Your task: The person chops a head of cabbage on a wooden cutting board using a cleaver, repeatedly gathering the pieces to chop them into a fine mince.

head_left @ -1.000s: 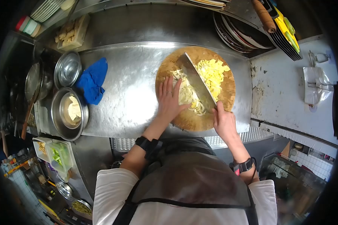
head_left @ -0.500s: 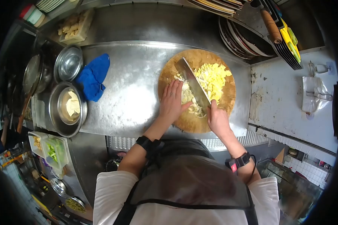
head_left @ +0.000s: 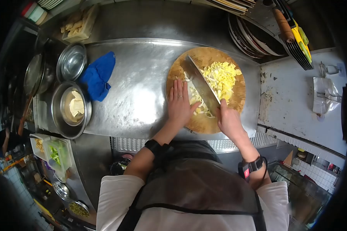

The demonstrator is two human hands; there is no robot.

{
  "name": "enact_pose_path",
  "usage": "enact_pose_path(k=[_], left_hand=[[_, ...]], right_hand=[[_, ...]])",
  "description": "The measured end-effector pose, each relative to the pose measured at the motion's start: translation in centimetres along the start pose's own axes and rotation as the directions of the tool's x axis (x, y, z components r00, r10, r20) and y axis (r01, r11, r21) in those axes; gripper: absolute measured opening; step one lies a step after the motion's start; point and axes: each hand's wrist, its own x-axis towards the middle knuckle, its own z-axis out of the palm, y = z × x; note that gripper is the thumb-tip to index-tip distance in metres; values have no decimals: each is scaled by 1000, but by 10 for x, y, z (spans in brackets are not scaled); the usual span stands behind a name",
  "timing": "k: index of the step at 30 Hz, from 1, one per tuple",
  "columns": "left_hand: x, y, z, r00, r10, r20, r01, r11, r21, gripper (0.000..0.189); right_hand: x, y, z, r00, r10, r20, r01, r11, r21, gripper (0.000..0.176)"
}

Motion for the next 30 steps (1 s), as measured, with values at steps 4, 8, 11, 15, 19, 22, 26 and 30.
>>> enact_pose_path(k=[4, 8, 11, 15, 19, 22, 26, 30], left_hand=[[6, 1, -3, 999, 31, -30, -31, 1000, -4, 93], [0, -2, -8, 997, 64, -53, -70, 991, -118, 97], [-5, -5, -8, 993, 25, -118, -47, 981, -187, 99], [2, 2, -5, 998, -24, -57, 17, 992, -122, 101], [-6, -2, 0, 1000, -2, -10, 2, 996, -87, 102], [5, -2, -3, 1000, 20, -14, -21, 998, -60, 103], [-3, 7, -6, 998, 26, 55, -24, 999, -33, 103], [-2, 29, 12, 1000, 31, -5, -31, 993, -113, 103]], right_hand=[[9, 0, 24, 995, 9, -94, -9, 1000, -2, 17], [-6, 11, 20, 994, 38, -101, -35, 999, 36, 18], [-8, 1, 3, 994, 21, -107, -16, 999, 51, 18], [-12, -9, 2, 999, 21, -28, -22, 999, -24, 19], [3, -12, 20, 999, 14, -38, -14, 1000, -3, 20], [3, -13, 25, 996, 68, -58, -68, 998, 11, 21], [-10, 10, 33, 992, 93, -91, -87, 994, 64, 22], [-17, 12, 20, 974, 82, -210, -45, 984, 173, 23]])
